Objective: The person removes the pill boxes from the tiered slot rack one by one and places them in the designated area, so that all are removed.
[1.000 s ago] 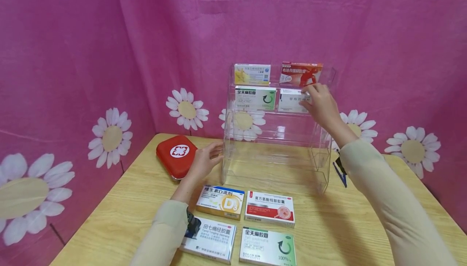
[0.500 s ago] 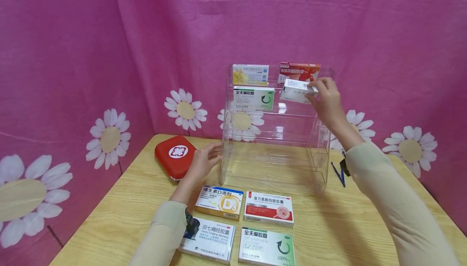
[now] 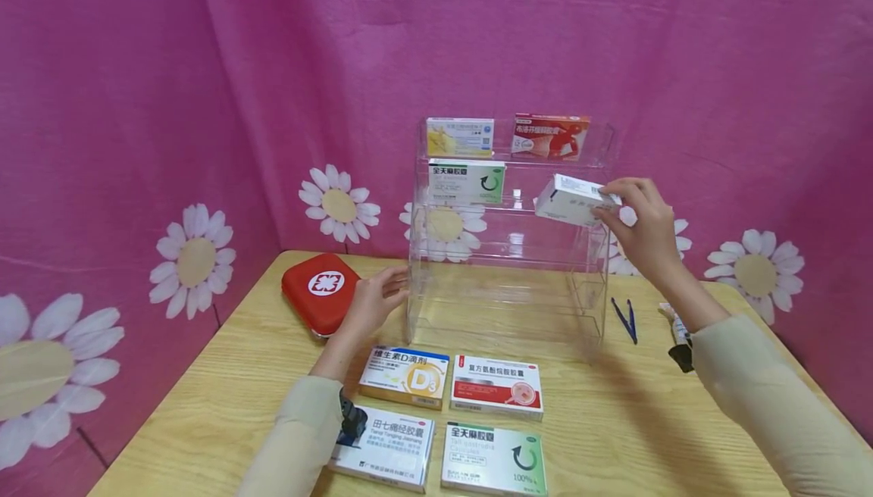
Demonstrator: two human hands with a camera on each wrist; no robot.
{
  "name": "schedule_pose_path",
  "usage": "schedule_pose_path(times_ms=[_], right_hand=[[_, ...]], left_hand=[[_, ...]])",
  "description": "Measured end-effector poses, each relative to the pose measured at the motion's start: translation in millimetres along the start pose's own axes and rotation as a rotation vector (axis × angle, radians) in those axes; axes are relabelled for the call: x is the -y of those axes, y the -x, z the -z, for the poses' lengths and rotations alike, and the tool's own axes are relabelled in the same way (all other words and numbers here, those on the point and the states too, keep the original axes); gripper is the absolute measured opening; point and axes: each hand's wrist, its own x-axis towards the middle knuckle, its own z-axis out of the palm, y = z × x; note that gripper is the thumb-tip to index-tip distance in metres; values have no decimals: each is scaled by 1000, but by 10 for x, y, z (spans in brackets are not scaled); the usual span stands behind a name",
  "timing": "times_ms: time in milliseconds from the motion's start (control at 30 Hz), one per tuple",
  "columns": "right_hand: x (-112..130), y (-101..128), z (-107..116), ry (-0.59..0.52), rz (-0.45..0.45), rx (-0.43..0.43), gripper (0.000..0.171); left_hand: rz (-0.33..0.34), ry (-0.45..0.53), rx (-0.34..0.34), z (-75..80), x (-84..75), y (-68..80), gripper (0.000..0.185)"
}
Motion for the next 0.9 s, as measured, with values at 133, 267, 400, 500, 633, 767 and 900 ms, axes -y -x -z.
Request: schedule_pose_path(times_ms=[133, 267, 400, 500, 633, 767, 900], right_hand=[[-5, 227, 122, -26, 34, 34, 37], [-10, 449, 235, -39, 73, 92, 44], [-4, 683, 344, -32, 102, 164, 48], [9, 857, 402, -60, 121, 206, 50], [39, 1075, 453, -94, 102, 291, 50], [70, 1271, 487, -106, 37, 377, 49], [93, 1414, 509, -127, 10, 441, 45]], left_hand=[[1, -5, 0, 0, -4, 0, 42], [23, -19, 7, 0, -3, 4, 42], [34, -19, 16, 1, -4, 5, 42], [29, -22, 17, 5, -15, 5, 42], [33, -22, 19, 7, -18, -2, 42], [39, -16, 22, 5, -6, -7, 42], [43, -16, 20, 4, 4, -12, 43]])
